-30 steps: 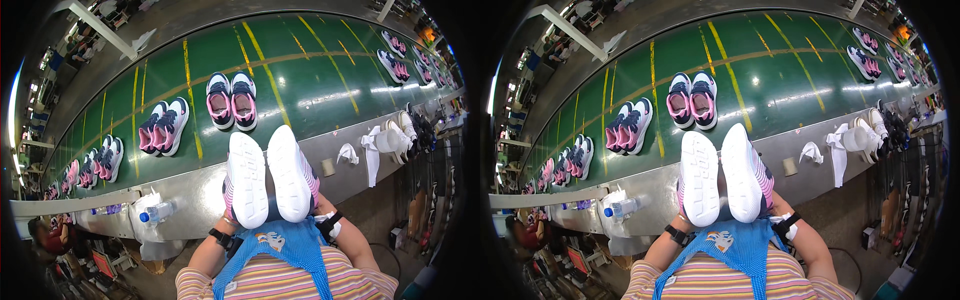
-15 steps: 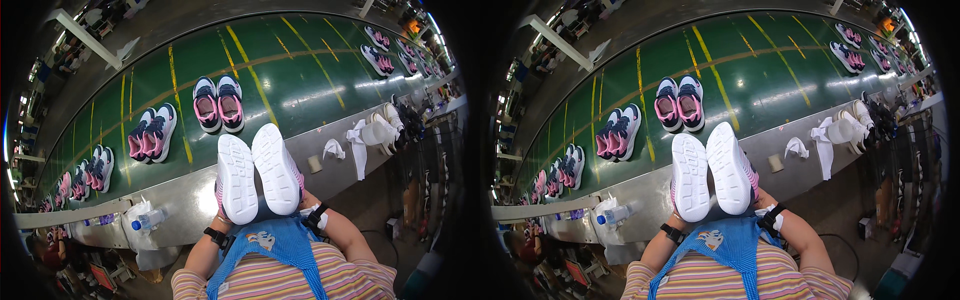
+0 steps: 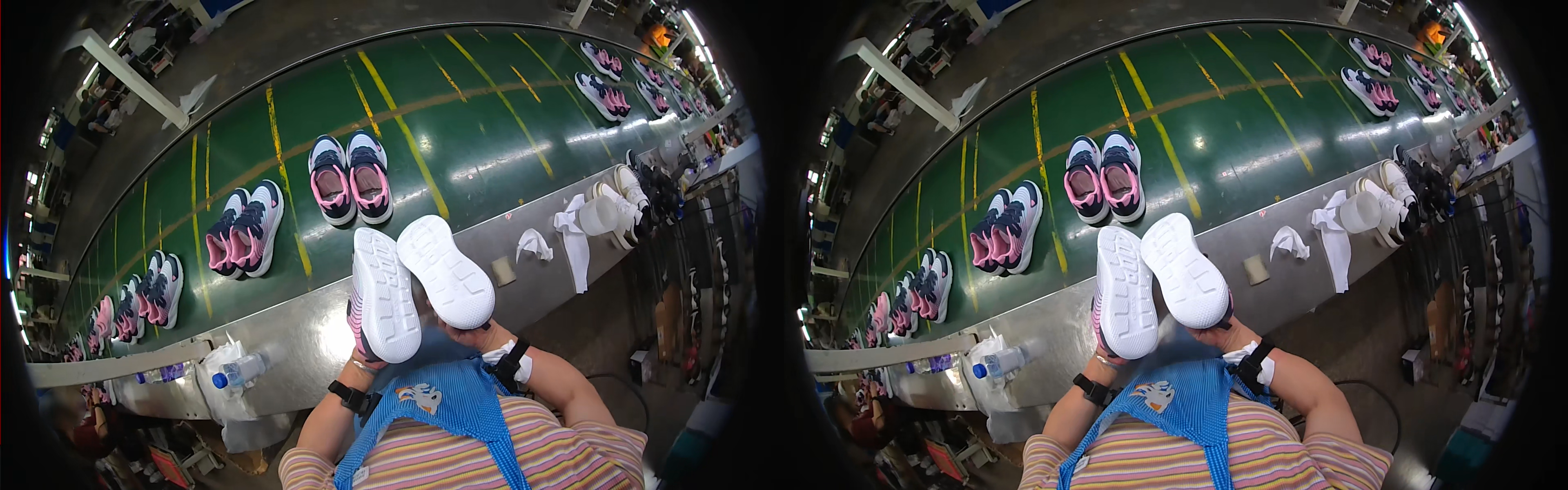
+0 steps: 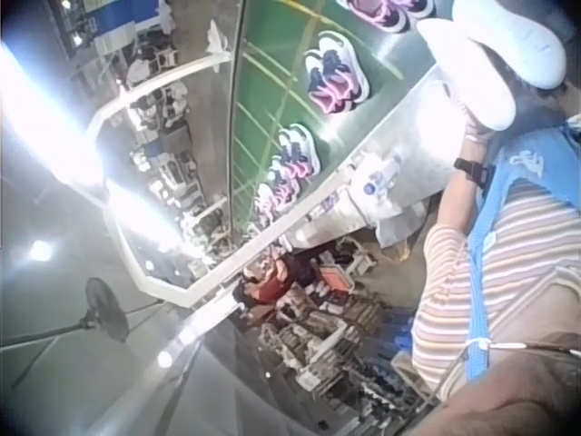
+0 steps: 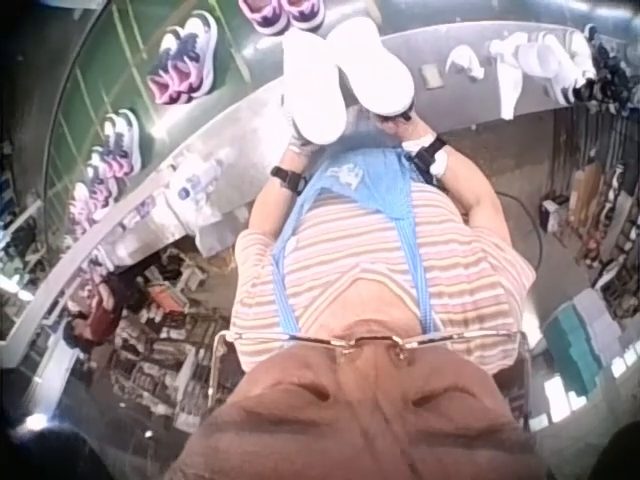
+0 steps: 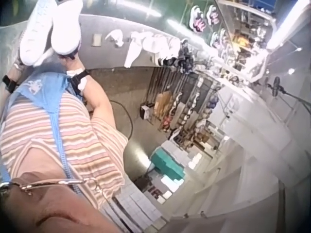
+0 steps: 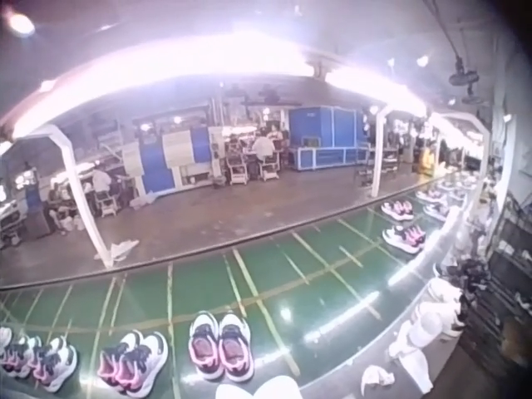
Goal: The recorder is inspecting and cleaning pairs of sneakers on a conveyor belt in a factory.
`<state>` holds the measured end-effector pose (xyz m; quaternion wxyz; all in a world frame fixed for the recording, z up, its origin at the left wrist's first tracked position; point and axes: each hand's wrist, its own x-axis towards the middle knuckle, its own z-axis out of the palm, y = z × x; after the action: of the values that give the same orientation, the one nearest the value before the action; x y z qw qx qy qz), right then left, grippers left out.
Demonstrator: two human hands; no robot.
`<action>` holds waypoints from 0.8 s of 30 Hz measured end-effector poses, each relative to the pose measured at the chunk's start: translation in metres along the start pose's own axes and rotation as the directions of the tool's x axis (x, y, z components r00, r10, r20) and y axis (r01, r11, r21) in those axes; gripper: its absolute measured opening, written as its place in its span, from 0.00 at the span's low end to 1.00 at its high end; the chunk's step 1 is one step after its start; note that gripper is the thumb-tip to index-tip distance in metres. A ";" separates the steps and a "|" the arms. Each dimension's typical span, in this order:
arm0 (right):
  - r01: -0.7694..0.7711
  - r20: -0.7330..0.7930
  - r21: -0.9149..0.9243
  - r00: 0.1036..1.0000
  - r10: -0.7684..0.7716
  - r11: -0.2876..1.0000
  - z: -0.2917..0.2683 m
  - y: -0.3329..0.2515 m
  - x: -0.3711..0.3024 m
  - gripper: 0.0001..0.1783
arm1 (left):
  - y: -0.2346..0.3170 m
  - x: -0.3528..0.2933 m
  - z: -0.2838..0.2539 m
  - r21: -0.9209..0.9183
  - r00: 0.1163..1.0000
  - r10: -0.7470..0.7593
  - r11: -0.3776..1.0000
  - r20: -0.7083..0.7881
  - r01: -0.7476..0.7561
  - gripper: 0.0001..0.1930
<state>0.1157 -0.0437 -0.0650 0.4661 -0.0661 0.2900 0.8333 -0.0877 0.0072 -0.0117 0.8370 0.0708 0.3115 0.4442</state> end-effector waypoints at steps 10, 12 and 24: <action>-0.270 0.166 0.135 0.955 0.247 0.953 0.049 0.031 -0.007 0.29 | 0.014 -0.013 0.029 -0.262 0.942 -0.156 0.935 0.298 0.238 0.24; -0.262 0.141 0.124 0.959 0.245 0.957 0.050 0.031 -0.008 0.28 | 0.014 -0.013 0.029 -0.250 0.964 -0.160 0.945 0.214 0.212 0.25; -0.271 0.178 -0.159 0.938 0.298 0.949 0.062 0.041 -0.015 0.26 | 0.010 -0.030 0.005 -0.272 0.965 -0.216 0.929 0.149 0.250 0.26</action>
<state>0.1010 -0.0377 0.0087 0.3617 0.0298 0.1925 0.9117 -0.1040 -0.0096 0.0100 0.9020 -0.0638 0.2001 0.3773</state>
